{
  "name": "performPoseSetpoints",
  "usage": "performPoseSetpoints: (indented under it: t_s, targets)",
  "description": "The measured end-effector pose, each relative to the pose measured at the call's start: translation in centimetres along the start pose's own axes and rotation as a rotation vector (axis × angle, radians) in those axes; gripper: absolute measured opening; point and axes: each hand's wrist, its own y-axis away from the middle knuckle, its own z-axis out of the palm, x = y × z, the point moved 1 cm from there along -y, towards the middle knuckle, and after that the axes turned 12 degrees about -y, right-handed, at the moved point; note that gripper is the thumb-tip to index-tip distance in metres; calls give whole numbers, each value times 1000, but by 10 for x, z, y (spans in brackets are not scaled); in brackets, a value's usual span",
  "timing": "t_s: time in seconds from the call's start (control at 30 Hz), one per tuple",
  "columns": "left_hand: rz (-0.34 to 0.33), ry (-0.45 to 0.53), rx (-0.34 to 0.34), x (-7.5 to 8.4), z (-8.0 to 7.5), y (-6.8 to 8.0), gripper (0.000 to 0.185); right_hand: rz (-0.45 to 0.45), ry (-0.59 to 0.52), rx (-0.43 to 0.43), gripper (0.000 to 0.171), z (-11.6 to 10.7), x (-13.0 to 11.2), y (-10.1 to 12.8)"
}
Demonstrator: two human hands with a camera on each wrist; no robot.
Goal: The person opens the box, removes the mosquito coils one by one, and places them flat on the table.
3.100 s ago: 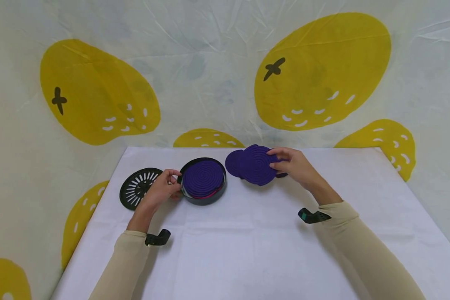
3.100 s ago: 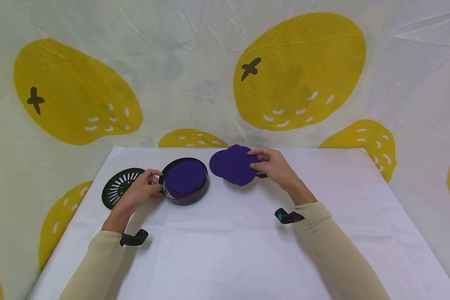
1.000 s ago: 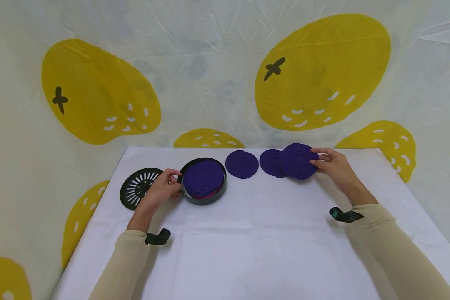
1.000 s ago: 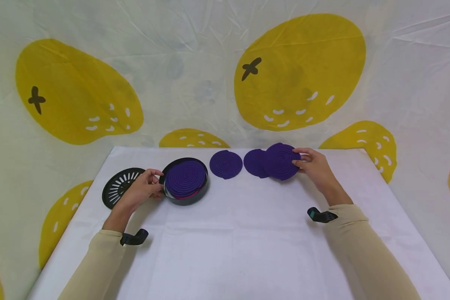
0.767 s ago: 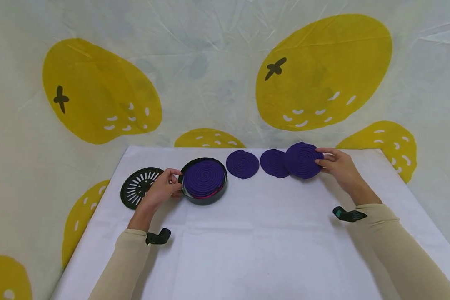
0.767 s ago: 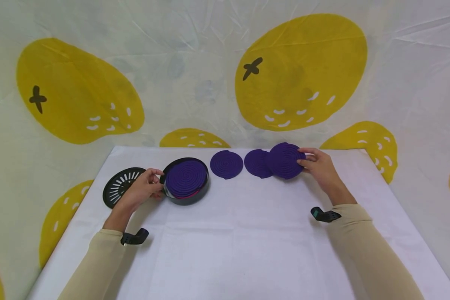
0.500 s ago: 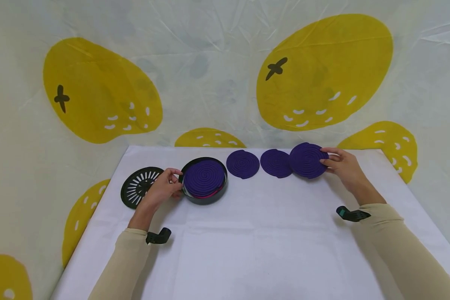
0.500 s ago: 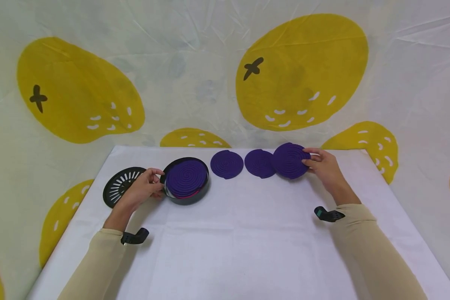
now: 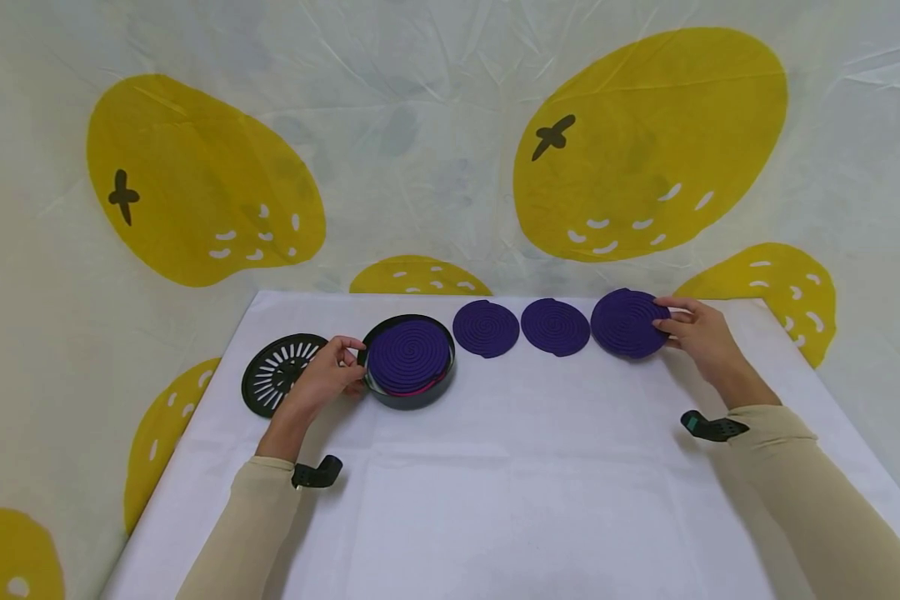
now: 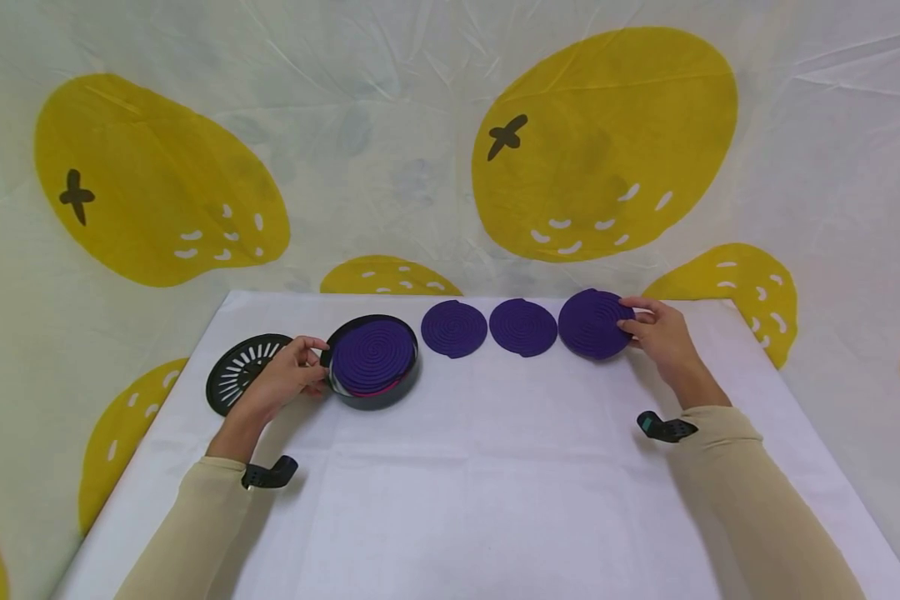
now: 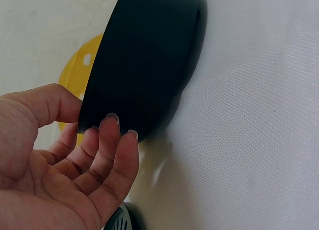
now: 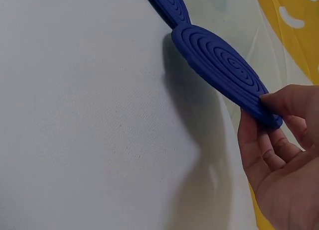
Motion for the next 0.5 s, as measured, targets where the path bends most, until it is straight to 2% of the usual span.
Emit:
performPoseSetpoints:
  t_s: [0.17, 0.5]
  targets:
    - [11, 0, 16, -10, 1, -6, 46, -3, 30, -2, 46, -1, 3, -1]
    - [12, -18, 25, -13, 3, -7, 44, -68, 186, 40, 50, 2, 6, -5]
